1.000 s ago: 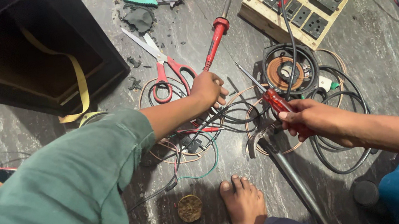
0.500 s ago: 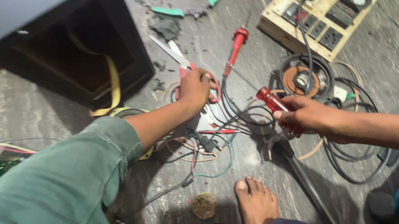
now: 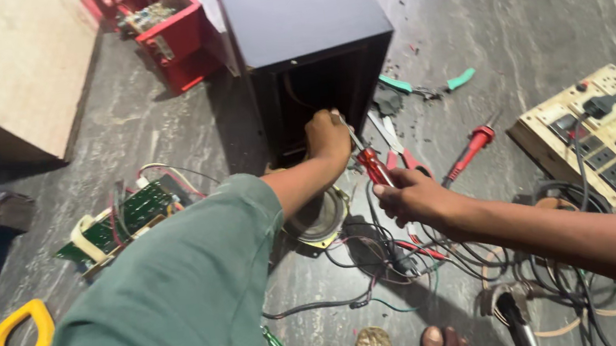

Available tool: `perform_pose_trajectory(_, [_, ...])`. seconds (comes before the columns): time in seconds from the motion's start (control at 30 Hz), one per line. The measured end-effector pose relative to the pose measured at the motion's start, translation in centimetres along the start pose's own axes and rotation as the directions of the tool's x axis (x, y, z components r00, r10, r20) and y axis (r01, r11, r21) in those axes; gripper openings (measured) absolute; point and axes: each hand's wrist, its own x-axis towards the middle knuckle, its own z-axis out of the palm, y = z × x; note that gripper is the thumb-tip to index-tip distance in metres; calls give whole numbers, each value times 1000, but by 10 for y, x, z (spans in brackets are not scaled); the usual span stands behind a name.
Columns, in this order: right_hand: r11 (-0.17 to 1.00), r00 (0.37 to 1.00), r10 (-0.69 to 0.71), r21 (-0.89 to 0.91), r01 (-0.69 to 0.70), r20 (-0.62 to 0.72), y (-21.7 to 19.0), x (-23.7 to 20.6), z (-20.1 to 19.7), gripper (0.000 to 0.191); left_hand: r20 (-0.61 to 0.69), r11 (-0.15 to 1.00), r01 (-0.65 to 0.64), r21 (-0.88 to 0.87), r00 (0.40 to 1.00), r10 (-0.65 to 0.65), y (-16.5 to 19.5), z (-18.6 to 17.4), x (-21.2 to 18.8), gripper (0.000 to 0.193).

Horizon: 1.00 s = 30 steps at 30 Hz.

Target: The person uses a soldering iron to work on wires, then removes a speaker from a black enclosure. They manipulate wires and components inside the enclosure and use a screwdriver to adjust parts within the box.

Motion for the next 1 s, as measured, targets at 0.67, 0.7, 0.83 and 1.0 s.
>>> perform_pose_trajectory(0.67, [970, 955, -233, -116, 214, -186, -61, 117, 42, 40, 282, 897, -88, 434, 958, -42, 19, 9, 142, 35])
perform_pose_trajectory(0.7, [952, 933, -292, -153, 263, -209, -61, 121, 44, 45, 278, 896, -82, 435, 960, -47, 20, 8, 146, 35])
perform_pose_trajectory(0.83, [951, 935, -251, -246, 189, -251, -66, 130, 48, 53, 258, 897, -57, 439, 964, -65, 16, 12, 164, 36])
perform_pose_trajectory(1.0, [955, 952, -230, -238, 179, -204, -79, 135, 49, 54, 245, 894, -24, 447, 965, -96, 17, 16, 165, 36])
